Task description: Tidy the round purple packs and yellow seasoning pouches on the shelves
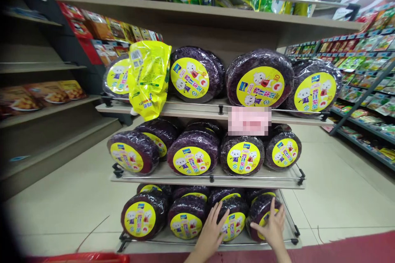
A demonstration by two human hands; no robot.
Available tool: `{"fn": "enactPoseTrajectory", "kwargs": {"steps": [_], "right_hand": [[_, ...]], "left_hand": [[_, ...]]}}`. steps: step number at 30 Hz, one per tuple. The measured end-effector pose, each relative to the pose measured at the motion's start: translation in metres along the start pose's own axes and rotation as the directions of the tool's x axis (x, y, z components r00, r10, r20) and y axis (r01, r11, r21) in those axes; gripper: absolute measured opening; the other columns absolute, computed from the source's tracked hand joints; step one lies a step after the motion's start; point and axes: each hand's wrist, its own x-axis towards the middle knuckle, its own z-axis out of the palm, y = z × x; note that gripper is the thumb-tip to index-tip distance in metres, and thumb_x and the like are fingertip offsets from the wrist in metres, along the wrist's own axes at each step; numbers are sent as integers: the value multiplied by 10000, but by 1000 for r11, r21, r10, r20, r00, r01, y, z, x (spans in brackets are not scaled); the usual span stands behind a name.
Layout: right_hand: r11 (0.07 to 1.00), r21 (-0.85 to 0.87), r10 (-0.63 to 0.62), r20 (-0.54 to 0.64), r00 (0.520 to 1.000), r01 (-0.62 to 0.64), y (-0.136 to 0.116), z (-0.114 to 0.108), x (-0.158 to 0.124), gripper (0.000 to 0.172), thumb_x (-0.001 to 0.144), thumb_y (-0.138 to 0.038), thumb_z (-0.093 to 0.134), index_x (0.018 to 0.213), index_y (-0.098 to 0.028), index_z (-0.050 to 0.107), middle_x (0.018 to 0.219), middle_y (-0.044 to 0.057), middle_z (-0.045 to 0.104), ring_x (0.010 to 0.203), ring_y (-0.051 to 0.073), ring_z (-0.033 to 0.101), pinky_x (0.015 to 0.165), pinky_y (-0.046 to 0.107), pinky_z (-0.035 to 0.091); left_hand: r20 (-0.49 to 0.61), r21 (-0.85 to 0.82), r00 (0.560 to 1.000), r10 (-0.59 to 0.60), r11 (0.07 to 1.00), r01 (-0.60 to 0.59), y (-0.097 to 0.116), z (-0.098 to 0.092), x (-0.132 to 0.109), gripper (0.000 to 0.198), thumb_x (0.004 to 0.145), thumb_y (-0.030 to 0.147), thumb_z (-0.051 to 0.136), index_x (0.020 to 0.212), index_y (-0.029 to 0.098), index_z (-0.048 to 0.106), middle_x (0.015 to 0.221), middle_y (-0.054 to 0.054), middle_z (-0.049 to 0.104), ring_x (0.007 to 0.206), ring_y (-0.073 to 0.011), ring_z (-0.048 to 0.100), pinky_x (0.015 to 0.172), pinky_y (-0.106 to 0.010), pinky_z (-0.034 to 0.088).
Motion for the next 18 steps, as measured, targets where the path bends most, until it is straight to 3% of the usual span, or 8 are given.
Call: {"fn": "enactPoseTrajectory", "kwargs": {"steps": [2,4,9,14,18], "right_hand": [[1000,-15,-10,-7,1000,10,-10,10,11,710,866,-560,629,1448,-211,417,1539,143,335,1389,355,355,1134,619,273],[999,-34,-19,-14,1000,18,-15,18,23,672,860,-576,619,1399,-203,471,1542,153,325,1407,383,314,1117,644,272],[996,-80,-28,-43,999,25,-13,33,45,969,708,-781,574,1429,-148,442,1569,265,204,1429,560,90,992,798,188],[981,-157,-126,-73,989,113,8,38,39,1193,631,-914,444,1486,-90,329,1581,301,123,1451,524,67,1036,765,179],[995,-97,-19,-144,989,5,21,33,31,1320,565,-972,392,1539,-100,210,1595,292,66,1444,532,104,1052,722,239]], "left_hand": [[61,11,996,-64,998,64,6,4,4,1006,727,-38,536,1555,379,146,1671,-70,132,1513,-341,197,1160,-533,365],[86,20,991,-101,995,100,5,5,7,1057,698,-96,485,1553,394,106,1671,-56,99,1520,-341,152,1172,-540,342],[156,-4,978,-136,990,138,-7,3,10,1085,681,-90,532,1548,403,103,1669,-43,88,1522,-345,121,1193,-542,302],[144,-32,980,-140,989,146,-6,-2,6,985,728,-31,515,1550,378,158,1676,-28,18,1529,-338,108,1198,-540,291],[47,-48,994,-95,994,97,0,-1,-6,902,792,66,505,1574,292,117,1676,-76,-26,1532,-352,79,1191,-559,294]]}}
